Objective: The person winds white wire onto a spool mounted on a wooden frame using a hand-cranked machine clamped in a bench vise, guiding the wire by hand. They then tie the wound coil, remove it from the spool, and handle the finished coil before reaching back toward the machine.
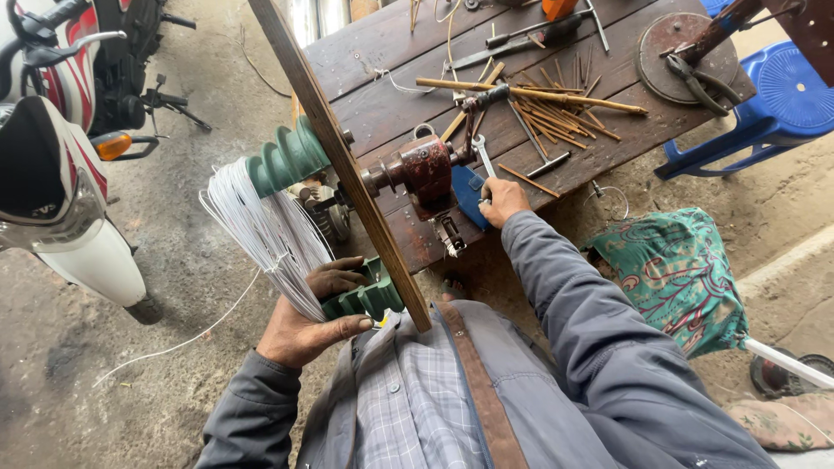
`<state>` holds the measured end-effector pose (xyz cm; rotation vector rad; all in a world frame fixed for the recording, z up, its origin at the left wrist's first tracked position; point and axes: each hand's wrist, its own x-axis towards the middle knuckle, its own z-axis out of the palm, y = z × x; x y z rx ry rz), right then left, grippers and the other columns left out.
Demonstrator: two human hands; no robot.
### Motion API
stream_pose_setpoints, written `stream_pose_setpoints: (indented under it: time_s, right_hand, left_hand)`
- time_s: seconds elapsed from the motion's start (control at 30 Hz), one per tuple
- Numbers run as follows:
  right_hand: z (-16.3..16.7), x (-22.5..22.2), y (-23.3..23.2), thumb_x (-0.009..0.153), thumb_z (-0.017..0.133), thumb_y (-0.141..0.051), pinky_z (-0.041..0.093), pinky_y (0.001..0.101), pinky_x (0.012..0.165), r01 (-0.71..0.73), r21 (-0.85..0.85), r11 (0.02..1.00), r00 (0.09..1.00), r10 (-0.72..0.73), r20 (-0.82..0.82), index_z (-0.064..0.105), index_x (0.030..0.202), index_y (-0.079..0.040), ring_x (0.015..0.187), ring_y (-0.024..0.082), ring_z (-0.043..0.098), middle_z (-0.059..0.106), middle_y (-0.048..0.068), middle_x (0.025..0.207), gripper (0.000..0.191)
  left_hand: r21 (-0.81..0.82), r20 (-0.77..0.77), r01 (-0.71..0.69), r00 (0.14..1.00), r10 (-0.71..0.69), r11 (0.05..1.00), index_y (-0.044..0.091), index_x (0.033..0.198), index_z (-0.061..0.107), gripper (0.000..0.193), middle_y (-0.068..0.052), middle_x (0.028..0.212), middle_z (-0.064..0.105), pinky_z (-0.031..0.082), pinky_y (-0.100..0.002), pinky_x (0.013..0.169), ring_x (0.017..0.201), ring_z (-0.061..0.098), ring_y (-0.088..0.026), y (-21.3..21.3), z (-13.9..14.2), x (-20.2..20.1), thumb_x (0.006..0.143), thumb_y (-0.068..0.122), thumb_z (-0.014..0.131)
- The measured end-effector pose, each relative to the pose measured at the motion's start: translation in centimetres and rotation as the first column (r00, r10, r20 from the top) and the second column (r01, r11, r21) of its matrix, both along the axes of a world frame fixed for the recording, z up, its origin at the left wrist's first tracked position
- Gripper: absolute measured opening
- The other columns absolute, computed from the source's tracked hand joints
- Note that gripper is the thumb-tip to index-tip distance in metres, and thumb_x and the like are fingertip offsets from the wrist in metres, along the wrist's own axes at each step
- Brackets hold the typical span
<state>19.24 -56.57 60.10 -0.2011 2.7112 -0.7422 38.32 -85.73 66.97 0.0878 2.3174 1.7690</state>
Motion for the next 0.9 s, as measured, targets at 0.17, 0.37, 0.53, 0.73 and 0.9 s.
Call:
stream_pose_setpoints:
  time_s: [0.17, 0.37, 0.53, 0.73, 0.9]
  right_hand:
    - [-2.1, 1.1, 0.2, 0.076, 0.088, -0.015, 0.057, 0.0405, 0.076, 0.016, -0.167, 0.986, 0.971, -0.055, -0.231, 0.069, 0.087, -0.006, 0.080, 0.031, 0.071, 0.073, 0.015, 0.084, 0.024]
    - [-3.3, 5.0, 1.6, 0.090, 0.072, 0.001, 0.059, 0.0315, 0.064, 0.470, -0.795, 0.384, 0.882, -0.225, 0.413, 0.065, 0.109, -0.001, 0.072, 0.015, 0.066, 0.068, 0.008, 0.090, 0.020]
    - [-2.3, 11.4, 3.3, 0.098, 0.066, 0.001, 0.058, 0.0321, 0.066, 0.569, -0.812, 0.130, 0.822, -0.066, 0.565, 0.068, 0.119, 0.004, 0.073, 0.016, 0.066, 0.069, 0.010, 0.093, 0.021]
    - [-1.5, 15.3, 0.7, 0.101, 0.065, -0.001, 0.051, 0.0288, 0.062, 0.630, -0.776, 0.018, 0.773, 0.084, 0.629, 0.070, 0.117, 0.005, 0.069, 0.015, 0.061, 0.072, 0.014, 0.097, 0.018]
    - [-1.5, 15.2, -2.3, 0.100, 0.067, -0.003, 0.051, 0.0298, 0.060, 0.603, -0.798, -0.010, 0.783, 0.197, 0.590, 0.069, 0.119, 0.002, 0.067, 0.013, 0.060, 0.068, 0.009, 0.088, 0.020]
  left_hand:
    - [0.005, -0.038, 0.025, 0.999, -0.025, 1.000, 0.000, 0.106, 0.076, 0.052, -0.016, 0.117, 0.075, 0.048, -0.048, 0.111, 0.138, 0.058, -0.036, -0.1, -0.1, 0.1, 0.070, 0.033, 0.092]
    - [-0.019, -0.072, 0.062, 0.995, -0.064, 0.998, 0.001, 0.107, 0.076, 0.048, -0.013, 0.117, 0.075, 0.049, -0.047, 0.113, 0.139, 0.058, -0.035, -0.7, -0.6, 0.2, 0.074, 0.032, 0.090]
    - [-0.034, -0.075, 0.094, 0.992, -0.096, 0.995, 0.001, 0.109, 0.075, 0.048, -0.012, 0.117, 0.074, 0.051, -0.046, 0.111, 0.140, 0.058, -0.034, -0.9, -1.0, 0.0, 0.076, 0.034, 0.089]
    - [-0.012, -0.067, 0.065, 0.996, -0.066, 0.998, 0.001, 0.109, 0.074, 0.052, -0.012, 0.120, 0.074, 0.050, -0.046, 0.112, 0.140, 0.057, -0.034, -0.6, -1.1, 0.3, 0.075, 0.036, 0.090]
    - [-0.014, -0.064, 0.077, 0.995, -0.078, 0.997, 0.001, 0.106, 0.075, 0.050, -0.013, 0.118, 0.074, 0.051, -0.045, 0.110, 0.138, 0.058, -0.034, -0.6, -0.7, 0.2, 0.074, 0.037, 0.090]
